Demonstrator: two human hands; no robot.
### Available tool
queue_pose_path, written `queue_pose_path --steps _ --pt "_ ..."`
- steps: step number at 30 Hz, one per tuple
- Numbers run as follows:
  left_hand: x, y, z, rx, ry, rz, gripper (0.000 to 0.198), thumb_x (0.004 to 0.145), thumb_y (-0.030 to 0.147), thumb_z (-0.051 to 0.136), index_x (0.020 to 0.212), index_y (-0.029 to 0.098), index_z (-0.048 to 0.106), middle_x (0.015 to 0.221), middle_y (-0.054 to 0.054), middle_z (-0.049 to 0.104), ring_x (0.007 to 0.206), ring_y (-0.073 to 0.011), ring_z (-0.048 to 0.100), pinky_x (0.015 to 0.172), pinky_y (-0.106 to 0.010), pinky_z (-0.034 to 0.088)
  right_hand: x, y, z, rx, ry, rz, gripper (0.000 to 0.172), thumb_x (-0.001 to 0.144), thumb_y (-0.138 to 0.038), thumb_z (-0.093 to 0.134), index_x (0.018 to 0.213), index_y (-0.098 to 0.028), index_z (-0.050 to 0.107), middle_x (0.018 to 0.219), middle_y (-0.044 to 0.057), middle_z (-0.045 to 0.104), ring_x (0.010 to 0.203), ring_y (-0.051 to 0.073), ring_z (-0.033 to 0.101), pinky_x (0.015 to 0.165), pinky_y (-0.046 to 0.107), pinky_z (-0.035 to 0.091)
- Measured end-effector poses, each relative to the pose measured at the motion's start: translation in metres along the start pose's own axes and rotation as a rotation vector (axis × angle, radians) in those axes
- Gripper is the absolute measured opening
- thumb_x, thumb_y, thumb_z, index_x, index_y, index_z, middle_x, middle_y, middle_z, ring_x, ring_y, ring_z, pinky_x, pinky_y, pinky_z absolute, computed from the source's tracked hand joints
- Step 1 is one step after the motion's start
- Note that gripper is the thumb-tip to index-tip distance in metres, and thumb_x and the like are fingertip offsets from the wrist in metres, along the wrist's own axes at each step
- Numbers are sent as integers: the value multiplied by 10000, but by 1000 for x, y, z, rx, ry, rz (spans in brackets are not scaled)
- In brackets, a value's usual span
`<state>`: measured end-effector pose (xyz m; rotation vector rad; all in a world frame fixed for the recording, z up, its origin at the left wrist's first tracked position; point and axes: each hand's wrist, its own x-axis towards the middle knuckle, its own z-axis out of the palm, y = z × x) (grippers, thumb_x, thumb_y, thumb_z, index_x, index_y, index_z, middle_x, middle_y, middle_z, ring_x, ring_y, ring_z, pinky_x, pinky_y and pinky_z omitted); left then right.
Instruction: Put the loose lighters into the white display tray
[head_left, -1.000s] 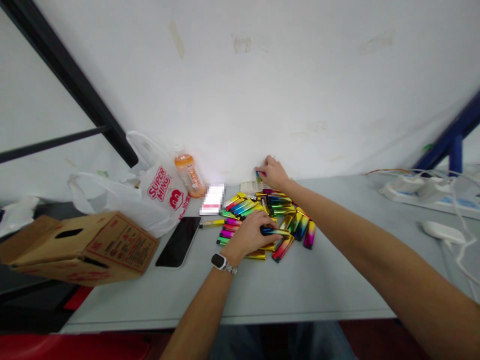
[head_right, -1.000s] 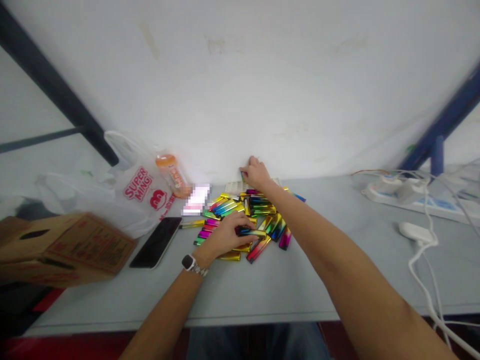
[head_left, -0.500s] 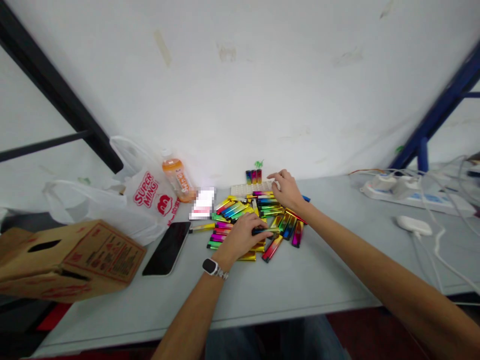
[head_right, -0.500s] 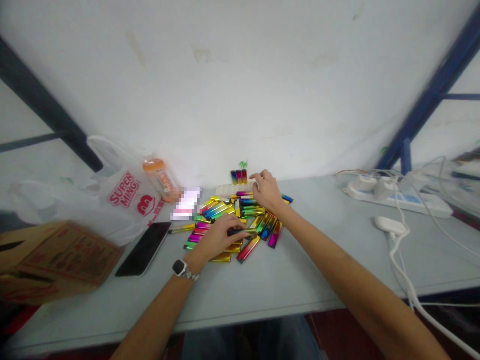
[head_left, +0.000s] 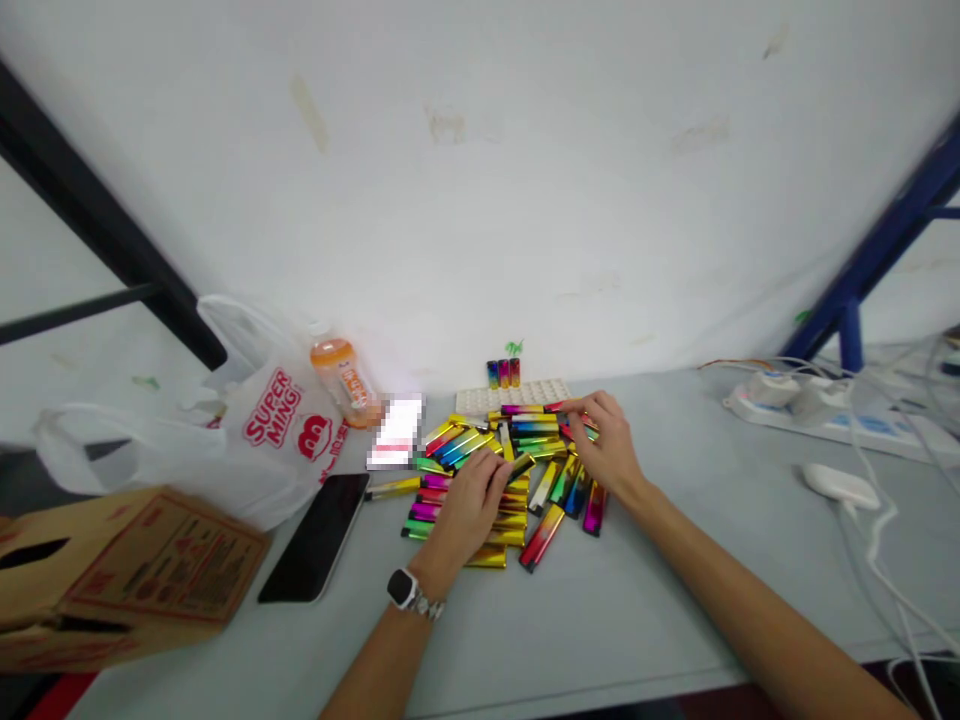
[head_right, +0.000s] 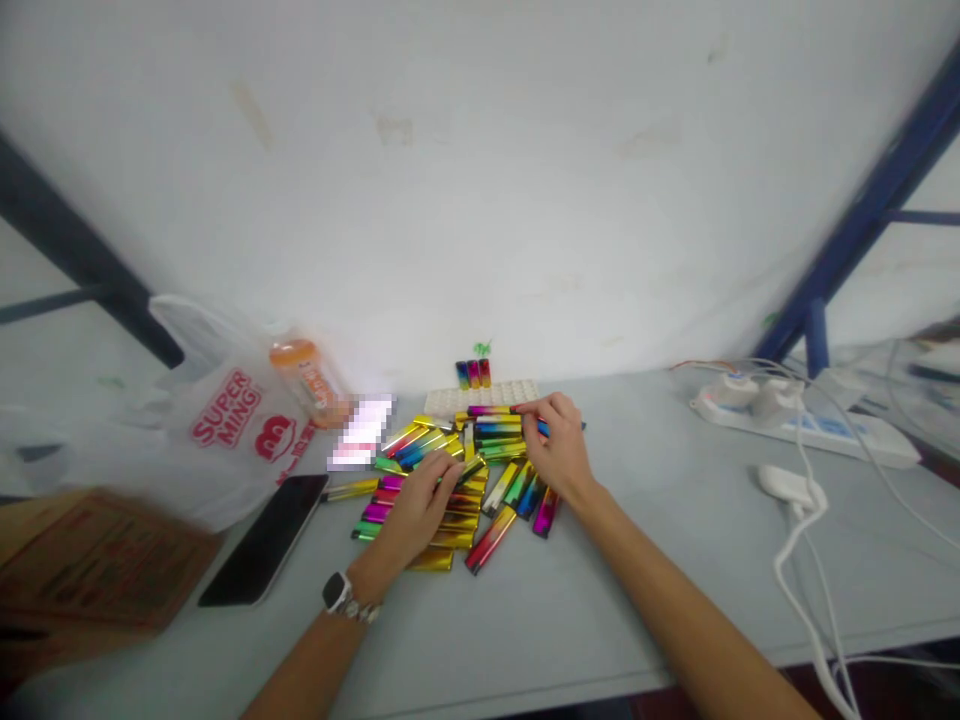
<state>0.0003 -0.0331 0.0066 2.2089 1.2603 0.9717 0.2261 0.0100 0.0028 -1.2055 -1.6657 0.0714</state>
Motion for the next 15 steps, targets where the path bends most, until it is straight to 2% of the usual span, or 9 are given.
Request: queue_pose_path --steps 7,11,15 --pt "1 2 -2 -2 12 -25 329 1026 389 328 818 203 503 872 -48 580 865 -199 558 785 -332 433 -6 -1 0 -15 7 0 200 915 -202 487 947 -214 684 909 66 610 912 229 560 833 394 421" --pt "0 3 -2 -61 9 -144 363 1026 444 297 813 217 483 737 -20 603 718 -189 587 663 -311 417 -14 1 -7 -41 40 -6 193 906 -184 487 918 -221 676 856 59 610 869 230 548 813 396 419" --pt "2 4 -2 -106 17 -196 371 1023 475 281 811 231 463 608 18 541 571 -171 557 562 -289 372 -19 2 -8 -41 30 21 172 898 -180 496 907 -238 657 838 57 620 853 241 548 796 407 422"
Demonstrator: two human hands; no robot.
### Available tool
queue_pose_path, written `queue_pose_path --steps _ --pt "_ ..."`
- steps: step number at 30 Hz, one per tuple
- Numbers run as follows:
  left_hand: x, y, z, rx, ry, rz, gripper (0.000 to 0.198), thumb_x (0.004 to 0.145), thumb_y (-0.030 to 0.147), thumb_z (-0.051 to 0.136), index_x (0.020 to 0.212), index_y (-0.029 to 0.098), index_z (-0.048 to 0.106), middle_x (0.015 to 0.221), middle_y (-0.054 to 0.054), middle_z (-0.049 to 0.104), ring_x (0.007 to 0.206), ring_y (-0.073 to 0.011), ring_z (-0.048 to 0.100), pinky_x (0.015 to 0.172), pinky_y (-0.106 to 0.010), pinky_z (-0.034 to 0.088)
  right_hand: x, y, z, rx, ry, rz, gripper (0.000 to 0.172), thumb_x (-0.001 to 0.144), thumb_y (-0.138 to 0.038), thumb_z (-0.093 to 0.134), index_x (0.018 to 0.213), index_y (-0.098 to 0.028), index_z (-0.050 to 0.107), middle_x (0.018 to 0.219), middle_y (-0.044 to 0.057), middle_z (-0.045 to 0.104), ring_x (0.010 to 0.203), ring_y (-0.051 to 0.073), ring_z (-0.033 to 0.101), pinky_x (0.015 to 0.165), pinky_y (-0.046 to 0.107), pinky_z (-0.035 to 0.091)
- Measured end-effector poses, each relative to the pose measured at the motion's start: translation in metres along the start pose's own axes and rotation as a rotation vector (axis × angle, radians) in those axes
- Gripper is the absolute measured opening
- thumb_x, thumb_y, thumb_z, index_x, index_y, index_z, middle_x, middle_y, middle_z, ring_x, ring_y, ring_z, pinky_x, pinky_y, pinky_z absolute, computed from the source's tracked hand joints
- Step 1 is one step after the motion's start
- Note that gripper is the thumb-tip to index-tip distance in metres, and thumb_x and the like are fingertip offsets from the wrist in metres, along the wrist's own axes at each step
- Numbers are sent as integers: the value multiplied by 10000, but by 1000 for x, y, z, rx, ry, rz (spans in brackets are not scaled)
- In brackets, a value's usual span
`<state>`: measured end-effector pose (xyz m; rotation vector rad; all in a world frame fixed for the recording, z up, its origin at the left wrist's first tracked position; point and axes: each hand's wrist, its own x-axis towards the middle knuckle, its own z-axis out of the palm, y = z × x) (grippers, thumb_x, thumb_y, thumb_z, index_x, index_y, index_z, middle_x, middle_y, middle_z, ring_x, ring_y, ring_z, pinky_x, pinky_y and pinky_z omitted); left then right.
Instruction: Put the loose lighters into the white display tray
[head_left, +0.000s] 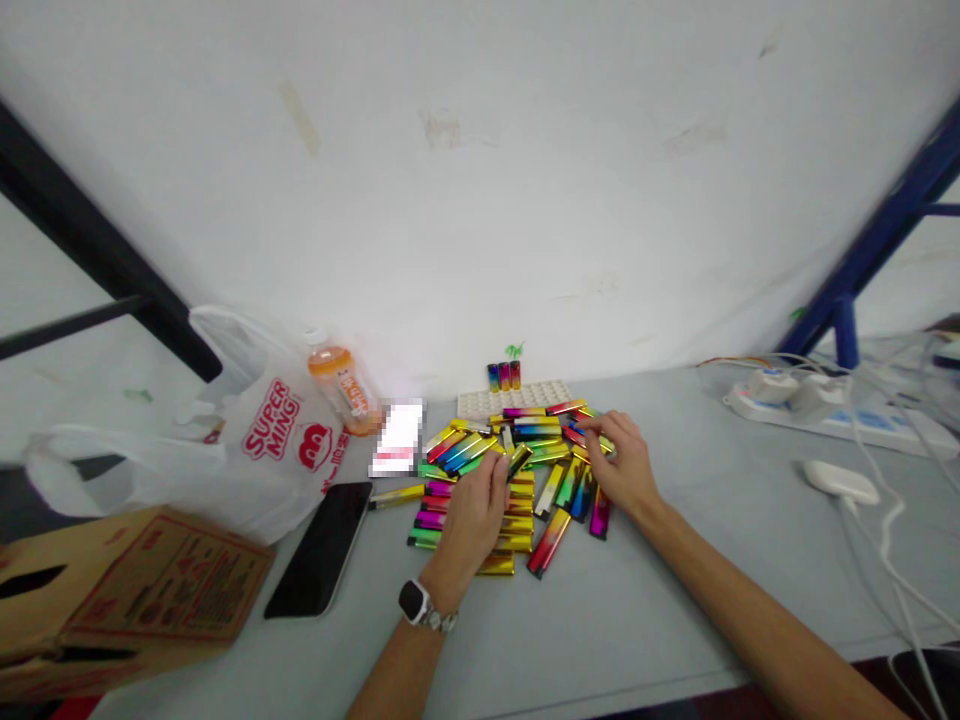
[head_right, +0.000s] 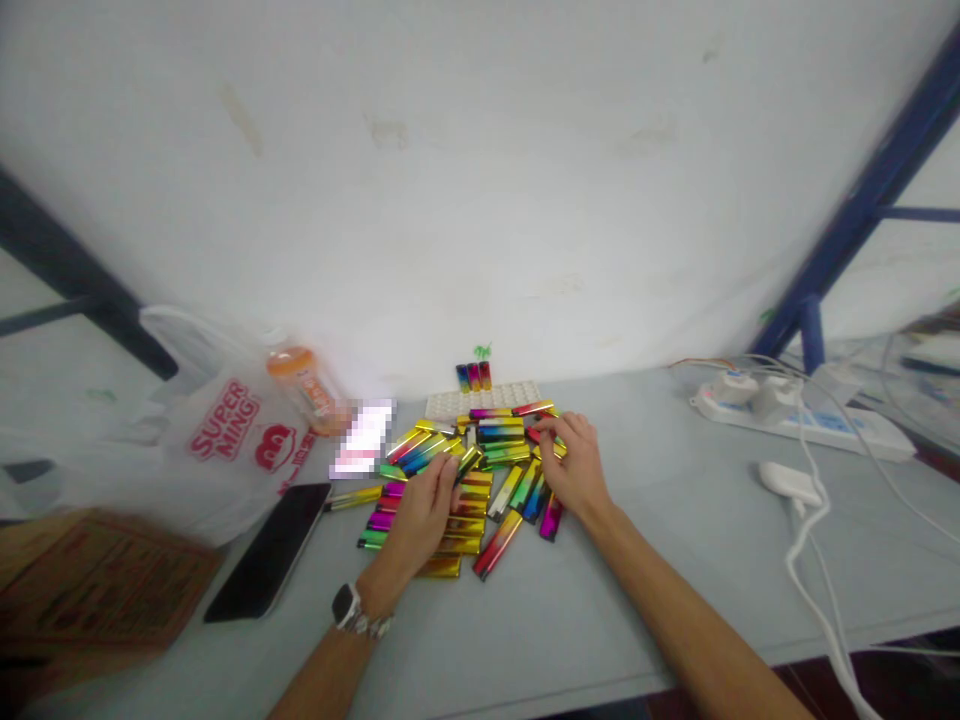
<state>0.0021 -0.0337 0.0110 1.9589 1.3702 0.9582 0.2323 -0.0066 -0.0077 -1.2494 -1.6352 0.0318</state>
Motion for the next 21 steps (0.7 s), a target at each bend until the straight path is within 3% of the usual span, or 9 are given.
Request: queue_pose_path --steps 6,12,17,21 --pt "3 -2 1 -30 48 19 369 1019 481 293 805 227 453 633 21 487 554 -146 487 533 -270 333 -4 -7 7 51 -69 -19 160 876 -172 514 889 -247 655 850 59 623 877 254 552 820 435 421" --pt "-1 -4 4 -103 42 -8 375 1004 503 340 828 212 499 681 21 526 593 -139 495 552 -254 378 -8 -26 2 92 -260 -144 248 669 -68 529 821 -227 643 876 53 572 904 251 519 861 438 402" --pt "-2 0 2 -46 62 45 326 981 473 435 958 190 594 841 -18 660 791 -178 616 730 -289 464 -11 -37 -7 110 -480 -195 233 576 -101 542 762 -213 629 939 55 546 938 257 492 855 435 390" --pt "-1 -3 2 -31 69 47 346 988 440 431 1127 178 608 942 -49 708 852 -202 659 788 -322 501 -14 -39 -7 114 -501 -190 199 597 -111 556 758 -212 614 886 46 548 916 254 491 859 438 392"
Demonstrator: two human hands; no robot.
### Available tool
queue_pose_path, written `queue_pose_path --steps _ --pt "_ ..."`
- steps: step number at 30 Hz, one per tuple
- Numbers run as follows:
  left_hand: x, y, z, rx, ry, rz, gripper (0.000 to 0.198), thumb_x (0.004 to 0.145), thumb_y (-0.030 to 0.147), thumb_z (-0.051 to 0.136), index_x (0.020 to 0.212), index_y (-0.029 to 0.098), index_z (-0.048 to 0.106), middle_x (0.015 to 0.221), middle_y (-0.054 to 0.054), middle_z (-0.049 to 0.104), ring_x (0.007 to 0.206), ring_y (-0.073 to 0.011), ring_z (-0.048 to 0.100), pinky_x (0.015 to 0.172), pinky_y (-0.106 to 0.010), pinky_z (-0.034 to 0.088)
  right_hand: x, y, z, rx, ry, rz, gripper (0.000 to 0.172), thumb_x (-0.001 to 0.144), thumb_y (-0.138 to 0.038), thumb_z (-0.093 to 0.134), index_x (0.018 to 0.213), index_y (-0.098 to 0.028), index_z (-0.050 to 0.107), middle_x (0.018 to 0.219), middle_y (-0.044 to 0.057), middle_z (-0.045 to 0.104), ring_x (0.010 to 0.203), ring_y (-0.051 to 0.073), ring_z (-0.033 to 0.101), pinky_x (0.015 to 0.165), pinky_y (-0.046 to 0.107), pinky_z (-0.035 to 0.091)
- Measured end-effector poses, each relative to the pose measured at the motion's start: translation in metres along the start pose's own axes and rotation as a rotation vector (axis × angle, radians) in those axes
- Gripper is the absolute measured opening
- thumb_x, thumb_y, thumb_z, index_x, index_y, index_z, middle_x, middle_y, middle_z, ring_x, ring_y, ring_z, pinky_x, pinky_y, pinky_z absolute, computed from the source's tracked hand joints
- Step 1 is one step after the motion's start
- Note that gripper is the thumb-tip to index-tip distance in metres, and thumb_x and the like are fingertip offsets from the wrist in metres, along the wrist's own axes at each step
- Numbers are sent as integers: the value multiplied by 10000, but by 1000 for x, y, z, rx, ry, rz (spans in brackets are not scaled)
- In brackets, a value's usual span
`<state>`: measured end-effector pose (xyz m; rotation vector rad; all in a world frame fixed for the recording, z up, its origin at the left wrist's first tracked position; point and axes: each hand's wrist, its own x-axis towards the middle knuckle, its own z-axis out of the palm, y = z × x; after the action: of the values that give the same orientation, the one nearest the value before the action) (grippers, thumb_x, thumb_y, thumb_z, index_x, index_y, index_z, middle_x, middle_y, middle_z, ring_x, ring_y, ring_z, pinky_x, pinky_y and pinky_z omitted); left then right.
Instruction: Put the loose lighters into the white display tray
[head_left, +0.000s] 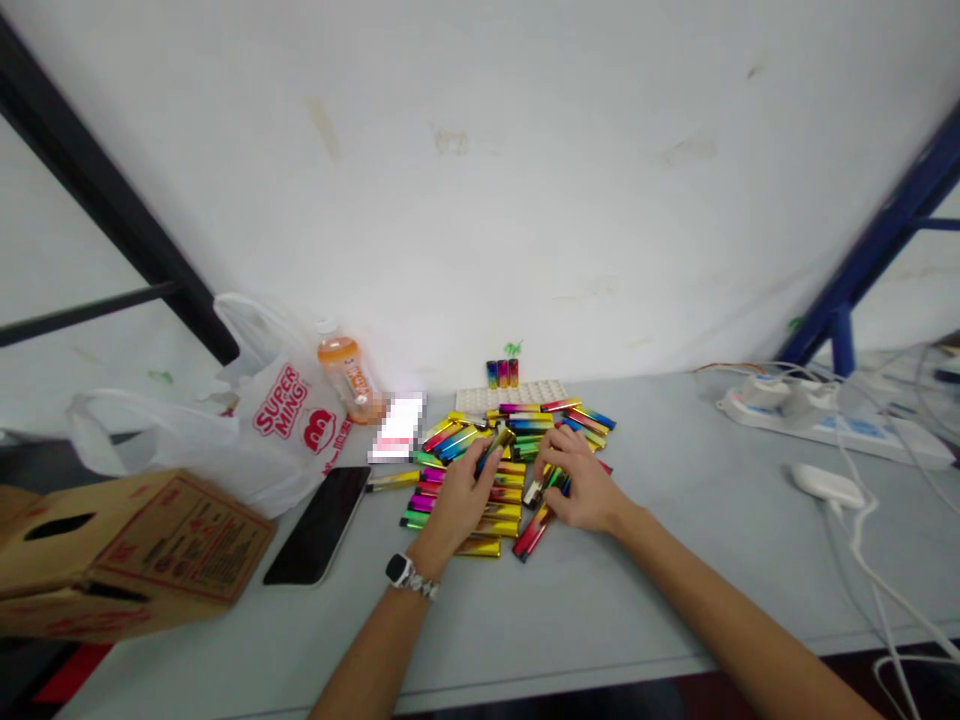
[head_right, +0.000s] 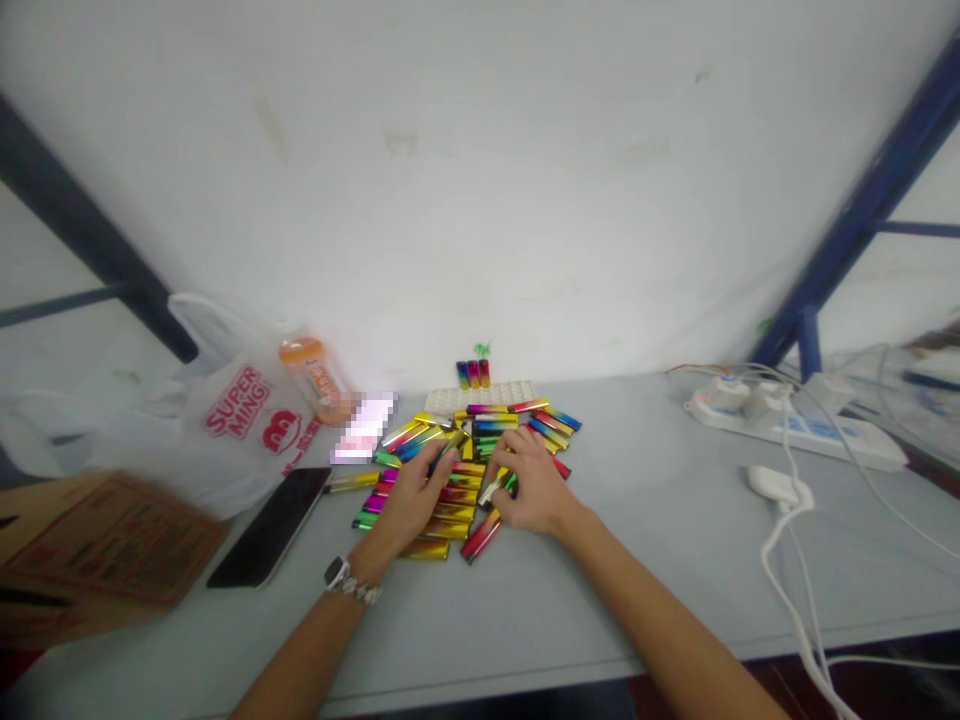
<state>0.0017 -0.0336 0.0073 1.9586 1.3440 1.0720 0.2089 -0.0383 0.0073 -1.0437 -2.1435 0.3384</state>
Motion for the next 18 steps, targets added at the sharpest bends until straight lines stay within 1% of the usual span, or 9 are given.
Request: queue_pose_path --steps 2,4,6,9,11,13,14,16,18 --pt "0 -3 1 4 14 24 354 993 410 425 1190 175 600 1014 -67 718 924 -213 668 837 -342 514 1 0 3 8 39 16 183 659 -122 569 808 -217 617 881 45 563 911 252 507 866 441 401" --pt "2 -4 1 3 27 74 341 985 370 446 1227 183 597 1156 -88 701 1081 -228 645 951 -380 496 5 0 4 34 97 45 190 765 -182 585 945 -227 622 902 49 582 912 249 533 868 435 425" --pt "5 -2 -1 1 26 121 317 965 334 487 1223 195 608 1253 -96 670 1181 -235 607 1031 -412 459 12 -1 3 65 138 65 298 850 -285 592 1144 -234 583 983 65 598 941 248 564 876 420 453" --pt "14 6 -7 -19 14 150 263 918 302 564 1152 199 626 1143 -80 710 1026 -213 663 923 -375 512 26 -6 -1 60 131 45 446 879 -386 607 1290 -237 516 1157 100 578 1068 257 571 951 408 448" --pt "24 15 -13 -42 -20 158 205 865 270 625 1052 186 630 935 -40 728 823 -172 665 762 -300 525 38 -10 -4 44 112 23 380 892 -411 593 1222 -226 558 1165 103 580 1090 257 565 964 399 434" --pt "35 22 -18 -46 -17 158 149 824 239 656 955 178 624 744 13 677 667 -130 605 642 -242 481 49 -13 -4 80 76 32 277 921 -448 543 1046 -210 609 1014 76 619 959 233 587 871 370 449" --pt "40 24 -18 -70 -8 164 134 819 238 660 932 176 622 710 24 654 648 -120 587 627 -232 467 54 -14 -3 131 54 58 294 939 -479 503 946 -206 612 911 55 622 863 213 583 799 348 449" --pt "48 25 -15 -159 -9 174 121 826 262 662 895 169 626 711 20 639 654 -115 585 629 -230 467 61 -16 2 308 29 147 436 965 -560 401 788 -203 578 744 22 583 708 179 536 674 312 420" --pt "52 22 -7 -258 3 178 150 828 296 673 886 165 629 682 23 607 621 -112 565 613 -236 467 63 -18 10 531 59 264 550 959 -642 315 710 -206 540 671 12 543 640 165 498 603 297 393"
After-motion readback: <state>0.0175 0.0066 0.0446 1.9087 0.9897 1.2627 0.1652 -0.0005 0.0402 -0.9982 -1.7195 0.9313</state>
